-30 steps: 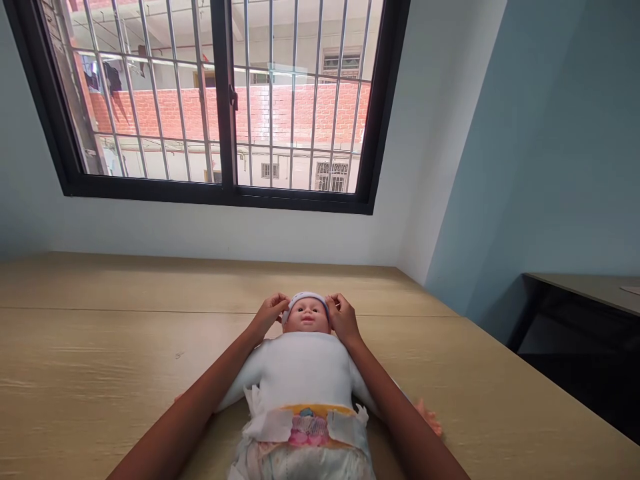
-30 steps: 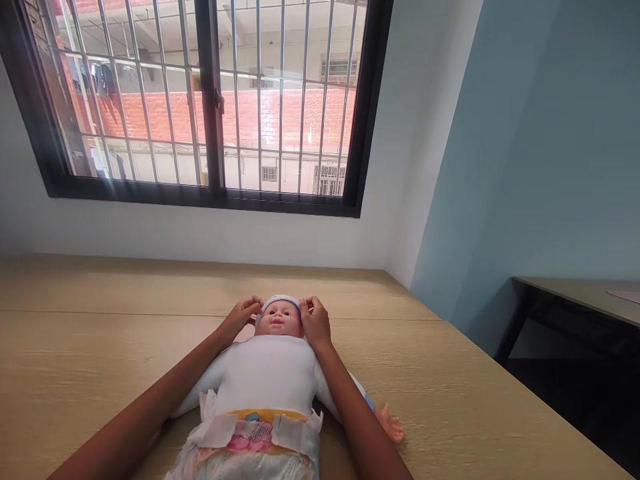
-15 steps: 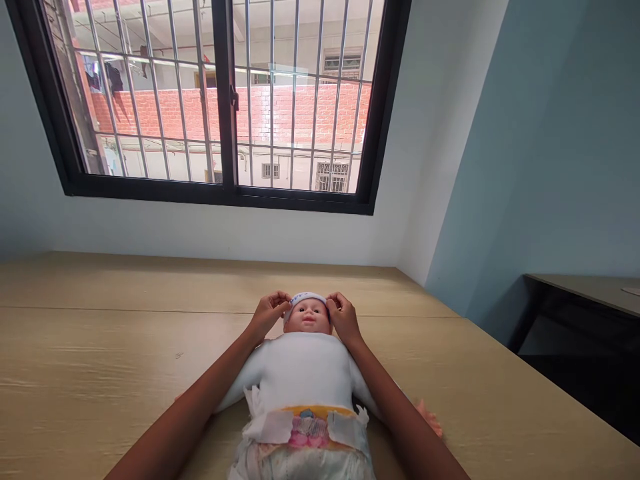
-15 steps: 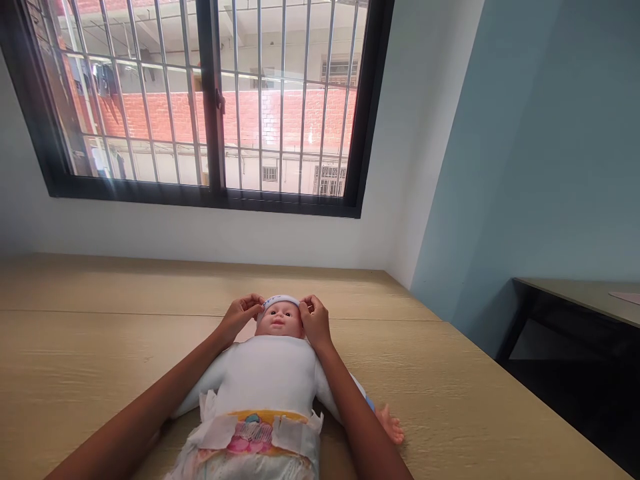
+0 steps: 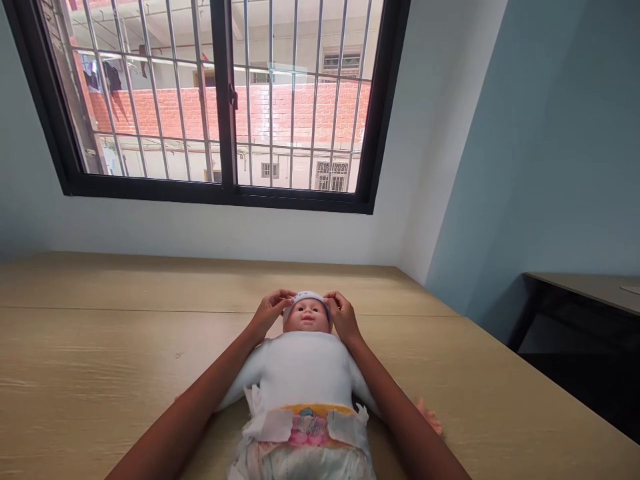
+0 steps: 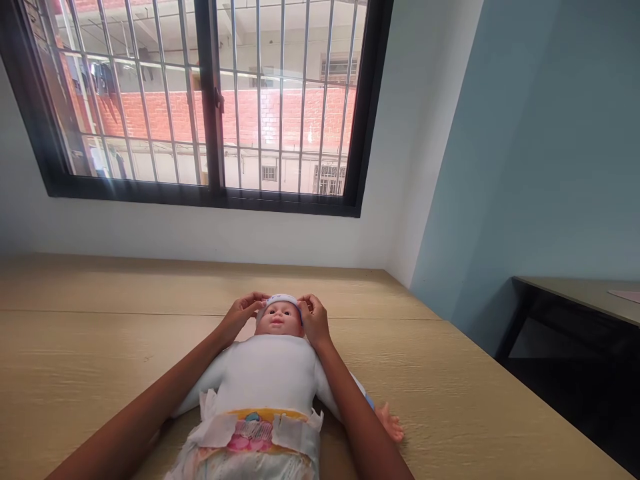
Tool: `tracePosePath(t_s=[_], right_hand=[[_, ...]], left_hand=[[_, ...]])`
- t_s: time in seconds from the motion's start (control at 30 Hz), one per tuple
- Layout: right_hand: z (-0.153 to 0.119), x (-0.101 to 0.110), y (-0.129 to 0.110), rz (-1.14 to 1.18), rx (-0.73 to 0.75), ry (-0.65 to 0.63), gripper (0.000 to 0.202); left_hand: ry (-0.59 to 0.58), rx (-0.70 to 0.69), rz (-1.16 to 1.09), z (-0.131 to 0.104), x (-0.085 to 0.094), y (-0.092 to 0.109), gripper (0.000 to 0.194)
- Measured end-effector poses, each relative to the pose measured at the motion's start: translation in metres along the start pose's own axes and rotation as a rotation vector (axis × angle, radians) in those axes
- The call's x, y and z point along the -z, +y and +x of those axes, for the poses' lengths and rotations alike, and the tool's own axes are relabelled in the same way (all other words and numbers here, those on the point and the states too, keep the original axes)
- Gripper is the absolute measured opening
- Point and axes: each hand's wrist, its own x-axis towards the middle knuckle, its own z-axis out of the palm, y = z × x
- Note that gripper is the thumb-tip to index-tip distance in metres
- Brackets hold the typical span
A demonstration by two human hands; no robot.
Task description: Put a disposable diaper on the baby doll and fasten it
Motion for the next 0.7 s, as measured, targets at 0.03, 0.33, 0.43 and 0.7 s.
tracePosePath(t_s=[0.03,0.33,0.43,0.7], right_hand=[[-0.0003,0.0001,-0.0006,0.009,0.002,-0.006,0.02],[-0.0004,0.0011,-0.0051,0.09,-0.018,-0.076,0.02],[-0.0002,0.0012,-0.0055,0.104,-0.03,-0.1,0.019],[-0.0005,0.0012,-0.0051,0.113,-0.046,-0.102,0.027]], left_hand=[[-0.008,-0.002,0.006,0.0,0.0002,-0.0001,0.027],[-0.085,-0.023,-0.021,0.0027,0.0016,-0.0031,0.031],[-0.08,-0.011,-0.026,0.0029,0.0007,-0.0019,0.031],[-0.027,0.041,-0.038,0.0016,-0.0005,-0.0023,0.028]])
